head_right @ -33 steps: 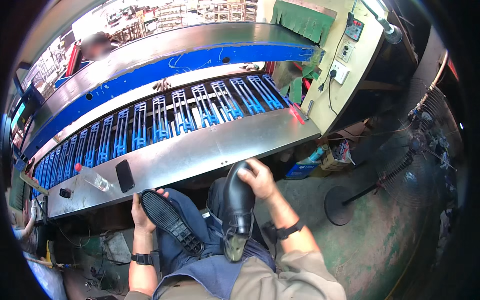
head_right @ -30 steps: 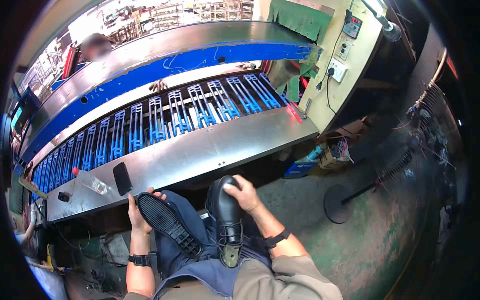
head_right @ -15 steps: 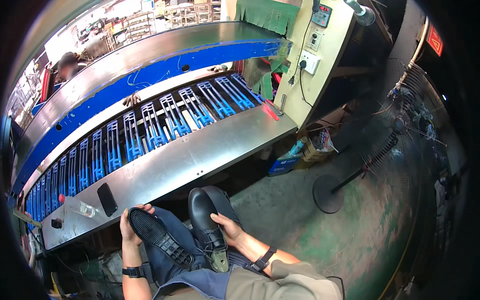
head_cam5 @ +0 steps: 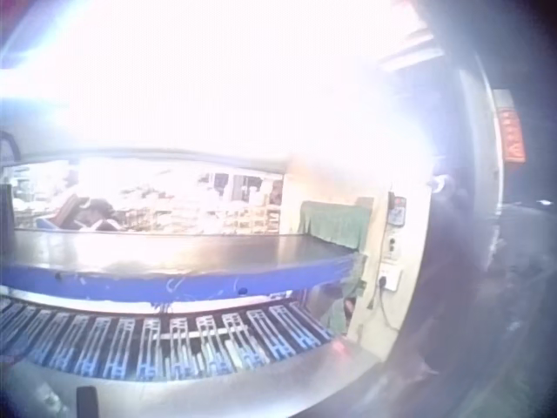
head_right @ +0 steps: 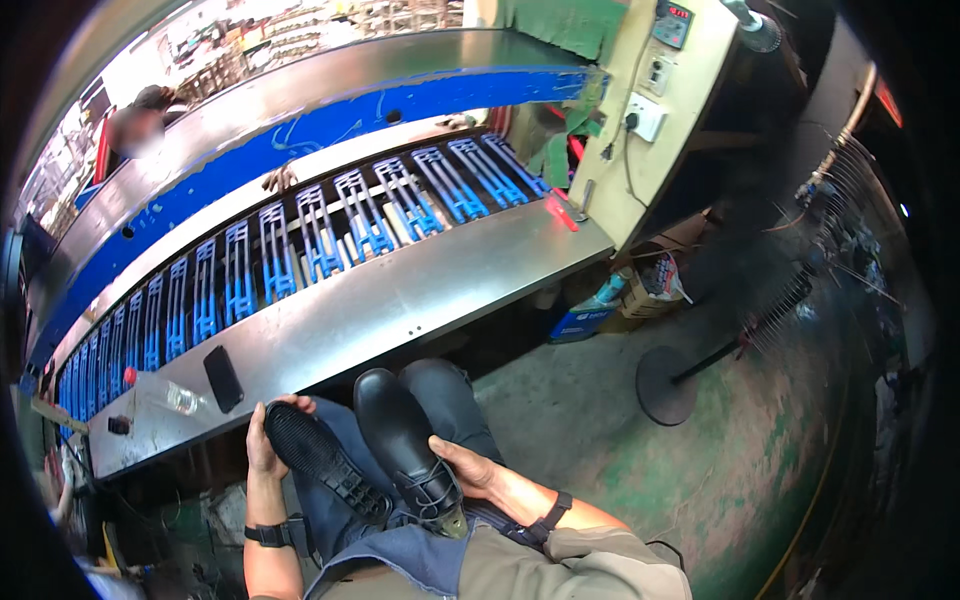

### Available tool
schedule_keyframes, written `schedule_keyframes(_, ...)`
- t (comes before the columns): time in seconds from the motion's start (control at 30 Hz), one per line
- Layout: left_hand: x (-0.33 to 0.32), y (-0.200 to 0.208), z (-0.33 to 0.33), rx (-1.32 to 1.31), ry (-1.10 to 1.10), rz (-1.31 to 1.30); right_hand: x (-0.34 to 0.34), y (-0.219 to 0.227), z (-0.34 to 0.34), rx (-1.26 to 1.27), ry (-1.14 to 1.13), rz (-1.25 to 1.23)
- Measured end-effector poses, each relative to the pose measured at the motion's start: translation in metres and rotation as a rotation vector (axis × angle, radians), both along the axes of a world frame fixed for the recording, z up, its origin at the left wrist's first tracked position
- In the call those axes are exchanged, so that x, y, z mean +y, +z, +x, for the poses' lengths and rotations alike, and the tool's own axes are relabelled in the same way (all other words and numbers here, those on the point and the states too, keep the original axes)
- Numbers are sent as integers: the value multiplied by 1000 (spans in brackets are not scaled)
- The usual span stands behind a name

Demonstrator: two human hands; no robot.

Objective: Inspecting and preparing shoe components for a conveyor system in a shoe manufacturing facility.

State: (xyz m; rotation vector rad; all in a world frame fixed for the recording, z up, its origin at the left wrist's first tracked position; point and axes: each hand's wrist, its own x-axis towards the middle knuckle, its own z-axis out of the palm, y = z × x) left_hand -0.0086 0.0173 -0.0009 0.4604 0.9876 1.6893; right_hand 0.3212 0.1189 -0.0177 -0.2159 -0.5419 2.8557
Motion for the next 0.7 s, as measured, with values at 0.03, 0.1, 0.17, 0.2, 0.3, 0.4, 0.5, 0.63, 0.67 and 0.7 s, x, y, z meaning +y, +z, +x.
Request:
schedule_keyframes(0.03, -3, 7, 3, -31, 5, 7, -3, -4, 2, -109, 19, 8)
schedule_keyframes(0.1, -2, 24, 9, -99, 53, -24, -3, -6, 5, -219, 74, 4)
schedule_keyframes(0.17, 9, 52, 21, -360, 35, 58, 2, 15, 8, -194, 70, 57)
schedule_keyframes(0.2, 15, 62, 24, -446, -45, 112, 4, 28, 6, -194, 38, 103)
schedule_keyframes(0.3, 17, 75, 34, -386, -148, 260, -1, 45, -13, -296, -63, 206)
schedule_keyframes(0.4, 13, 83, 41, -222, -218, 354, 1, 65, -39, -413, -55, 381)
schedule_keyframes(0.5, 7, 86, 55, -3, -150, 292, -6, 84, -50, -281, 33, 696)
schedule_keyframes(0.63, 2, 96, 63, 211, -160, 262, -23, 71, -48, -274, 61, 753)
schedule_keyframes(0.67, 2, 97, 63, 321, -168, 249, -24, 69, -46, -282, 64, 746)
schedule_keyframes(0.7, 0, 96, 64, 341, -157, 246, -24, 71, -47, -247, 42, 760)
